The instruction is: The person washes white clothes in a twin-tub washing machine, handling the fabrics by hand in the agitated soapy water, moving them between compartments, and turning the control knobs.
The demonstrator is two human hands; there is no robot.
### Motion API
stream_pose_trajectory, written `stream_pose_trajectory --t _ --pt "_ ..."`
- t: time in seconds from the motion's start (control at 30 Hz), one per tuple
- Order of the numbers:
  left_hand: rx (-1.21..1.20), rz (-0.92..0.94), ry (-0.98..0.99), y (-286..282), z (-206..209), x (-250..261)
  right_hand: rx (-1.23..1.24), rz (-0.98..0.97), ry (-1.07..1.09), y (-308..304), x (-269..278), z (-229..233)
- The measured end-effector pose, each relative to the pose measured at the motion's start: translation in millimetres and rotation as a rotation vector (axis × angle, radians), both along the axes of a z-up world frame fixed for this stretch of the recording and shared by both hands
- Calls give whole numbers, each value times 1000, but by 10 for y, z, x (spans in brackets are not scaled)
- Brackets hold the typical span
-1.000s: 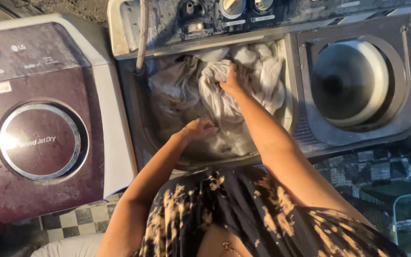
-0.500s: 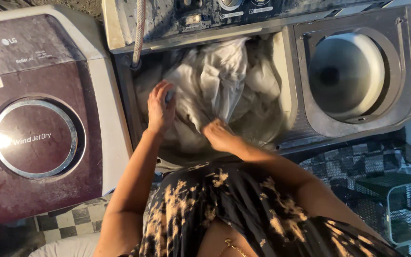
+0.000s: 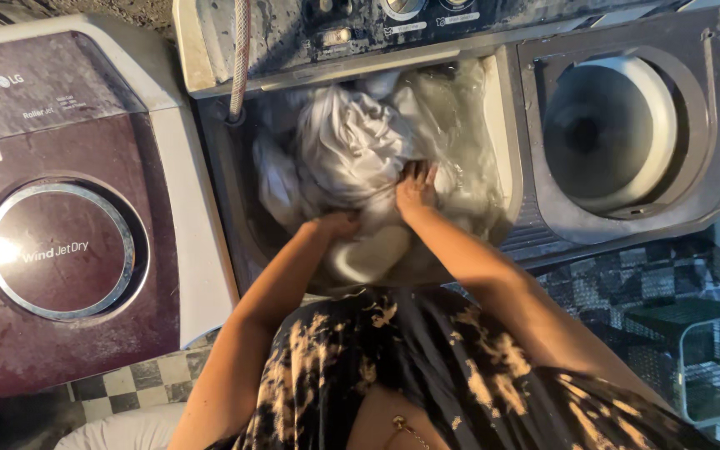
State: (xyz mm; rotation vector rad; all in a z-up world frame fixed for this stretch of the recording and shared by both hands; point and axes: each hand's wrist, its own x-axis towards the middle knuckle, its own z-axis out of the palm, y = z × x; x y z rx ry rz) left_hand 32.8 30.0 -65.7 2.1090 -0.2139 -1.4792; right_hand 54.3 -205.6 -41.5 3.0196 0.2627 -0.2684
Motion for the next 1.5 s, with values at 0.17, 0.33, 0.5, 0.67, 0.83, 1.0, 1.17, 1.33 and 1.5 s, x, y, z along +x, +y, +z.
stream_pose_trajectory --t 0.17,0.33,0.5,0.67,0.83,1.0,1.17,1.33,1.5 --pt "-447 -98 -93 -534 280 -324 189 180 -55 -521 512 -23" --pt "-402 -8 -217 -427 1287 -122 401 -212 321 -419 968 301" --pt "-471 443 -383 -6 2137 -127 451 -320 148 158 1016 370" --pt "-577 903 -381 352 2283 -284 566 -168 146 296 851 641" --pt "-414 856 -736 628 1895 -307 813 -13 191 525 -145 1228" --pt "-643 1111 -645 349 1287 -336 796 105 304 439 -680 1722" --pt "71 757 -377 -126 1028 -361 781 163 200 -43 -600 2000" --pt "91 924 -341 -447 578 230 321 -110 99 -676 -239 1910" --pt "24 935 -574 -256 24 757 403 -323 474 -824 51 1335"
